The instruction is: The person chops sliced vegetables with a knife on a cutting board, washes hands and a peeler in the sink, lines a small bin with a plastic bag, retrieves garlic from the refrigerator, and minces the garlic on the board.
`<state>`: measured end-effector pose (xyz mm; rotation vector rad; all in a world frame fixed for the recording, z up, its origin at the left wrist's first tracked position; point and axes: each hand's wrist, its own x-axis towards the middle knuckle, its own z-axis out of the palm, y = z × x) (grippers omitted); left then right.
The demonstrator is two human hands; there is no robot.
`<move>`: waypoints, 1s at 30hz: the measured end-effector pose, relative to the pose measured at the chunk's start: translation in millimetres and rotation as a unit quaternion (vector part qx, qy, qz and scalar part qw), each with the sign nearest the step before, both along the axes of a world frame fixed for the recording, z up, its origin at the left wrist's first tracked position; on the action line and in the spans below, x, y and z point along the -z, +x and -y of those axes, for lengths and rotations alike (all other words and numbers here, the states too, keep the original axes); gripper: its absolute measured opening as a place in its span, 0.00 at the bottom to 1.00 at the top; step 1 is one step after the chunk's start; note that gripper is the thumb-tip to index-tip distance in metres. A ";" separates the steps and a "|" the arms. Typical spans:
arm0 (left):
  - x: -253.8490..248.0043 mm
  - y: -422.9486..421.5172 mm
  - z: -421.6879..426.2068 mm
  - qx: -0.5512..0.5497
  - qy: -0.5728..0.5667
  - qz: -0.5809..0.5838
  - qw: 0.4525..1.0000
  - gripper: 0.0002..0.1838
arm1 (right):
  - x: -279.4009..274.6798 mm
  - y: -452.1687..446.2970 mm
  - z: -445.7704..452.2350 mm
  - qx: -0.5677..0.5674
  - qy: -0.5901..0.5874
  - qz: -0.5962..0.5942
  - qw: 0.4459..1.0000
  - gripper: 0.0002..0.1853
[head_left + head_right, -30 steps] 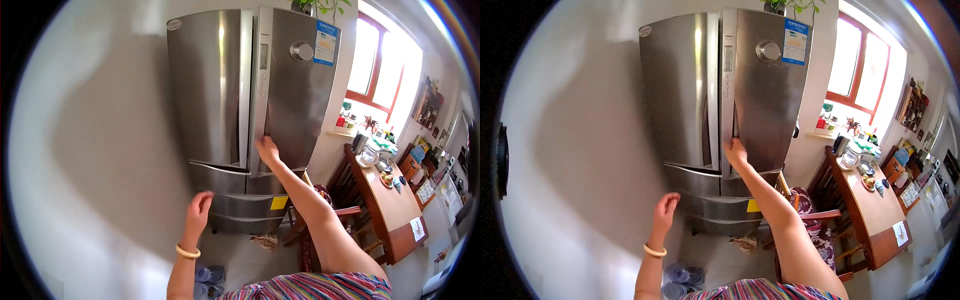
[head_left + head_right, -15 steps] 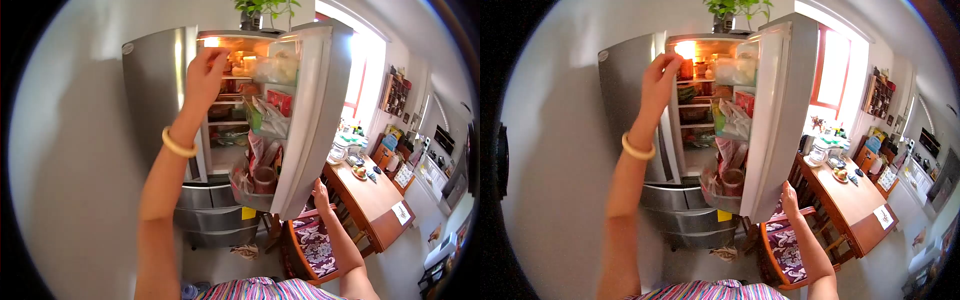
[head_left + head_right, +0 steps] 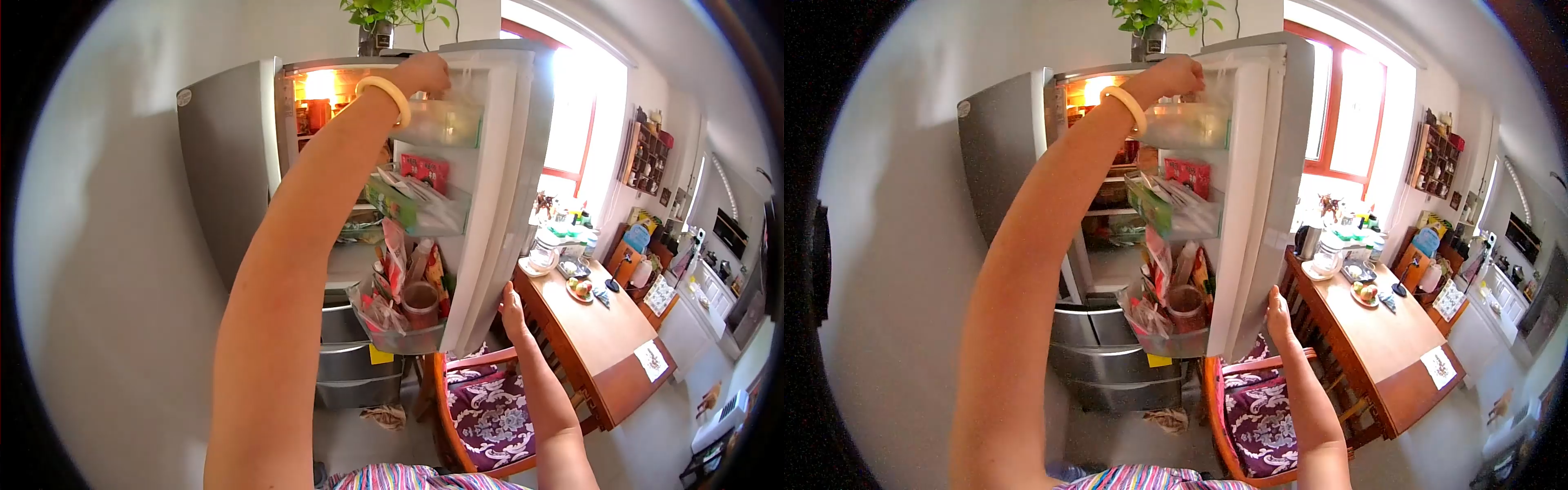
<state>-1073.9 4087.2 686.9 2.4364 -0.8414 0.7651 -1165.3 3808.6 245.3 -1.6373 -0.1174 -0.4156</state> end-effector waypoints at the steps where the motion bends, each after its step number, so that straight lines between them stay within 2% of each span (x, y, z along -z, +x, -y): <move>1: 0.3 0.1 2.4 -0.015 -0.061 0.010 0.998 0.15 | 1.2 -0.6 2.4 -0.005 -0.009 0.012 1.000 0.31; 3: 0.9 2.7 -1.4 -0.031 -0.168 0.077 0.982 0.14 | -1.9 -1.9 0.8 -0.016 -0.027 0.037 0.999 0.31; 6: -13.0 25.5 -42.9 0.128 -0.347 0.005 0.929 0.14 | 13.5 8.2 9.4 -0.006 -0.028 -0.017 0.999 0.31; 9: -6.7 -30.4 -71.4 0.264 -0.585 0.006 0.767 0.14 | 11.5 -2.3 -9.7 0.012 -0.001 0.054 0.998 0.28; 12: 12.7 -77.2 -119.7 0.295 -0.598 -0.003 0.745 0.13 | 4.2 -28.7 -42.0 0.045 -0.013 0.104 0.994 0.28; 14: 40.3 -77.5 -171.2 0.364 -0.592 -0.061 0.716 0.11 | -4.6 -56.0 -89.4 0.016 0.014 0.131 0.991 0.29; 15: 65.0 -96.7 -189.0 0.394 -0.580 -0.089 0.708 0.12 | 9.4 -54.8 -99.5 -0.038 -0.001 0.087 0.995 0.30; 16: 91.7 -119.3 -204.8 0.422 -0.566 -0.120 0.698 0.13 | 3.5 -68.0 -128.4 -0.009 -0.092 0.111 0.990 0.28; 17: 117.2 -117.9 -227.1 0.537 -0.493 -0.189 0.658 0.14 | -0.8 -77.0 -157.2 0.025 -0.163 0.141 0.976 0.28; 18: 139.7 -122.8 -238.6 0.564 -0.478 -0.228 0.633 0.14 | -4.8 -82.0 -182.6 0.059 -0.233 0.169 0.956 0.27; 19: 162.2 -127.5 -250.1 0.587 -0.463 -0.267 0.608 0.14 | -6.8 -84.4 -204.1 0.056 -0.206 0.181 0.960 0.27; 23: 256.9 -204.0 -222.6 0.341 -0.633 -0.327 0.613 0.08 | -57.4 -118.6 -249.5 0.010 -0.030 0.194 0.981 0.18; 24: 271.3 -232.0 -201.5 0.332 -0.604 -0.230 0.687 0.05 | -73.5 -134.0 -250.4 0.002 -0.003 0.213 0.977 0.15; 26: 302.4 -242.7 -177.6 0.332 -0.560 -0.229 0.724 0.04 | -96.6 -164.4 -250.5 0.002 0.064 0.229 0.971 0.09; 30: 356.4 -250.2 -112.7 0.321 -0.495 -0.244 0.769 0.03 | -107.4 -215.5 -224.5 0.063 -0.094 0.163 0.980 0.08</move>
